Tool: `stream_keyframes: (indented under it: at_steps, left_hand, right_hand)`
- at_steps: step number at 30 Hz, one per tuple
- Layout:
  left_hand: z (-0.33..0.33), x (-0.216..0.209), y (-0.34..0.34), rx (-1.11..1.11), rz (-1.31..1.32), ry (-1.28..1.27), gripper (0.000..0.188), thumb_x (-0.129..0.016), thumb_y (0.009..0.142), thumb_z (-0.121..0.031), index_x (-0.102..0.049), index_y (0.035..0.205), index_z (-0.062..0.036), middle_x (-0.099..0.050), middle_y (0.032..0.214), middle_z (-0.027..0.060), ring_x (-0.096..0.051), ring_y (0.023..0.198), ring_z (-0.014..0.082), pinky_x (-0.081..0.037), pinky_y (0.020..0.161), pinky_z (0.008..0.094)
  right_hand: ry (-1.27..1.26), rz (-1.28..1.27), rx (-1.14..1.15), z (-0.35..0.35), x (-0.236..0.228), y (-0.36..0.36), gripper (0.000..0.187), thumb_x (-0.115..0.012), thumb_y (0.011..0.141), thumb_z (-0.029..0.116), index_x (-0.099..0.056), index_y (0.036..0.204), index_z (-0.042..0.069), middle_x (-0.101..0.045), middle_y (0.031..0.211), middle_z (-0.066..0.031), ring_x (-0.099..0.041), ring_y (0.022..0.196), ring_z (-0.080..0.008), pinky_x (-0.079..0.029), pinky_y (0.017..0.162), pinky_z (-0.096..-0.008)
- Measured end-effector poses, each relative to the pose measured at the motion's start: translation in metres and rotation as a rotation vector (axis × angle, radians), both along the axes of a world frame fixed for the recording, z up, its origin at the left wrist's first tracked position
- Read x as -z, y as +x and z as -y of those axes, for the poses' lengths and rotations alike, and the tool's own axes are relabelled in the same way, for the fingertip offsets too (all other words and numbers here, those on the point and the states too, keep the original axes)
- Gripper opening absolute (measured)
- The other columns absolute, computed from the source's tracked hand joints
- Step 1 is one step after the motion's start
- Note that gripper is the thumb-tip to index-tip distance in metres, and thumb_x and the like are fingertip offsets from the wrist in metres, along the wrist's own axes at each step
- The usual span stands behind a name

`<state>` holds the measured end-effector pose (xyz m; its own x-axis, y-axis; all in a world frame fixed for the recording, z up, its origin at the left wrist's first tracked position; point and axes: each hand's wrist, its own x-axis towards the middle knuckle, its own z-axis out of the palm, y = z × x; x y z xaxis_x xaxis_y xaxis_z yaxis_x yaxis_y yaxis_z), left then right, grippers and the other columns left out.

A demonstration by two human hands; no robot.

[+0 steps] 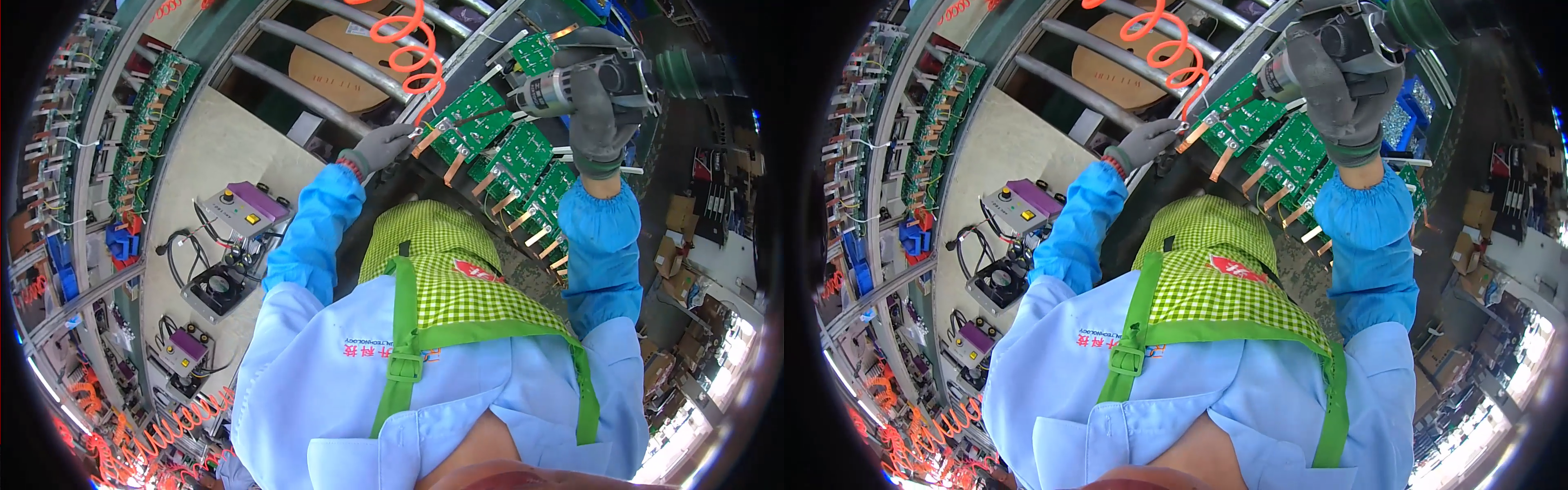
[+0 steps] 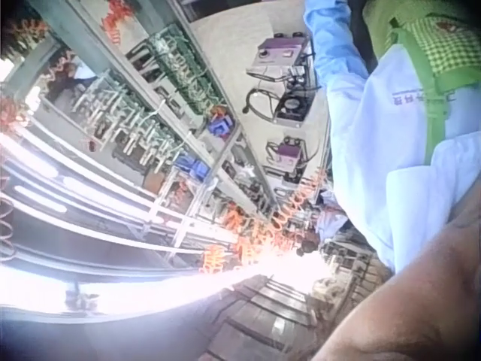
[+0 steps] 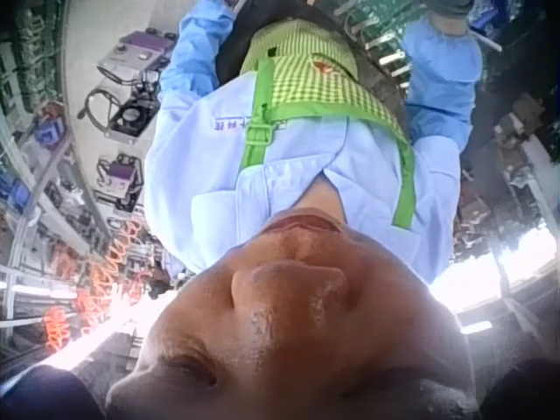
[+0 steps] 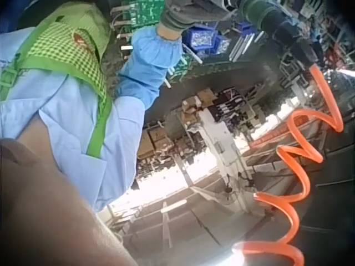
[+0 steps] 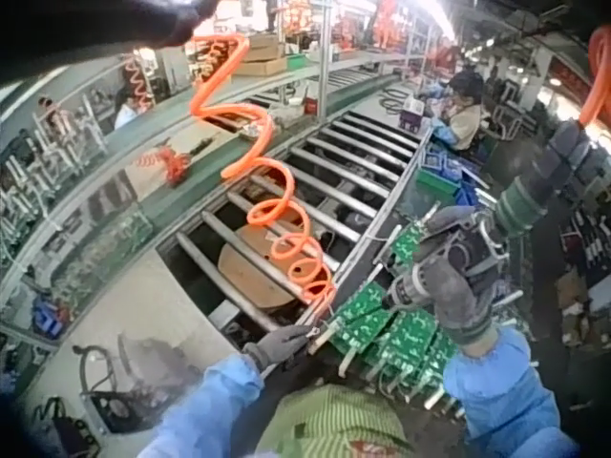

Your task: Assembling electronic components on PCB units and securing them with an electric screwdriver on a factory assembly line.

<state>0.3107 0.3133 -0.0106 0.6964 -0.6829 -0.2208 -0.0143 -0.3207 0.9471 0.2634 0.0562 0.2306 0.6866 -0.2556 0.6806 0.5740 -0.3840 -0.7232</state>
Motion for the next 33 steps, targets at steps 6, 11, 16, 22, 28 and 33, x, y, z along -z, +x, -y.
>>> stream_keyframes:
  at_steps: [6, 11, 16, 22, 28, 33]
  left_hand:
    - [0.016, 0.022, 0.004, 0.063, 0.064, 0.1, 0.034, -0.052, 0.088, -0.019, -0.053, 0.119, -0.0042, -0.062, 0.091, 0.0067, -0.059, 0.079, 0.0154, -0.048, 0.074, 0.0299]
    - [0.035, 0.012, -0.003, -0.049, -0.11, 0.092, 0.033, -0.054, 0.087, -0.023, -0.056, 0.116, -0.0073, -0.064, 0.1, 0.0125, -0.063, 0.085, 0.0206, -0.049, 0.075, 0.03]
    - [0.045, 0.013, -0.011, -0.221, -0.622, -0.454, 0.036, -0.052, 0.087, -0.016, -0.051, 0.117, 0.0037, -0.062, 0.099, 0.0087, -0.062, 0.081, 0.0158, -0.051, 0.07, 0.0262]
    - [0.051, 0.019, -0.03, -0.02, -0.652, -0.326, 0.031, -0.051, 0.089, -0.021, -0.053, 0.112, -0.0011, -0.061, 0.098, 0.009, -0.061, 0.084, 0.0164, -0.049, 0.068, 0.027]
    - [0.051, 0.024, -0.046, -0.058, -0.785, -0.274, 0.034, -0.048, 0.091, -0.022, -0.049, 0.118, -0.0016, -0.061, 0.102, 0.0121, -0.062, 0.083, 0.0187, -0.05, 0.071, 0.0281]
    - [0.042, 0.018, -0.04, -0.029, -0.783, -0.261, 0.035, -0.046, 0.091, -0.024, -0.049, 0.118, -0.0021, -0.061, 0.103, 0.0098, -0.061, 0.085, 0.0166, -0.05, 0.071, 0.0267]
  right_hand:
    - [0.007, -0.13, -0.157, -0.017, 0.002, 0.01, 0.039, -0.062, 0.079, 0.021, -0.053, 0.11, 0.0, -0.063, 0.088, -0.0091, -0.061, 0.082, -0.0156, -0.049, 0.075, -0.0303]
    - [-0.009, -0.12, -0.062, -0.028, 0.015, 0.015, 0.038, -0.063, 0.077, 0.018, -0.053, 0.109, 0.0, -0.063, 0.088, -0.0108, -0.062, 0.08, -0.0156, -0.051, 0.073, -0.0302]
    - [0.084, -0.213, -0.197, -0.022, 0.024, 0.014, 0.04, -0.062, 0.077, 0.017, -0.051, 0.112, 0.0, -0.064, 0.087, -0.0116, -0.062, 0.08, -0.0175, -0.051, 0.073, -0.0311]
    - [-0.399, -0.088, 0.041, 0.002, 0.033, 0.021, 0.037, -0.059, 0.08, 0.017, -0.051, 0.112, 0.001, -0.063, 0.091, -0.0106, -0.061, 0.08, -0.0155, -0.05, 0.075, -0.0309]
    - [0.054, -0.21, -0.272, 0.004, 0.031, 0.008, 0.034, -0.057, 0.083, 0.013, -0.052, 0.114, -0.001, -0.062, 0.095, -0.0107, -0.061, 0.084, -0.0151, -0.051, 0.074, -0.0307]
    - [0.361, -0.487, -0.39, -0.001, 0.034, 0.0, 0.033, -0.055, 0.085, 0.008, -0.05, 0.117, -0.001, -0.061, 0.098, -0.0115, -0.06, 0.089, -0.0154, -0.051, 0.075, -0.0305]
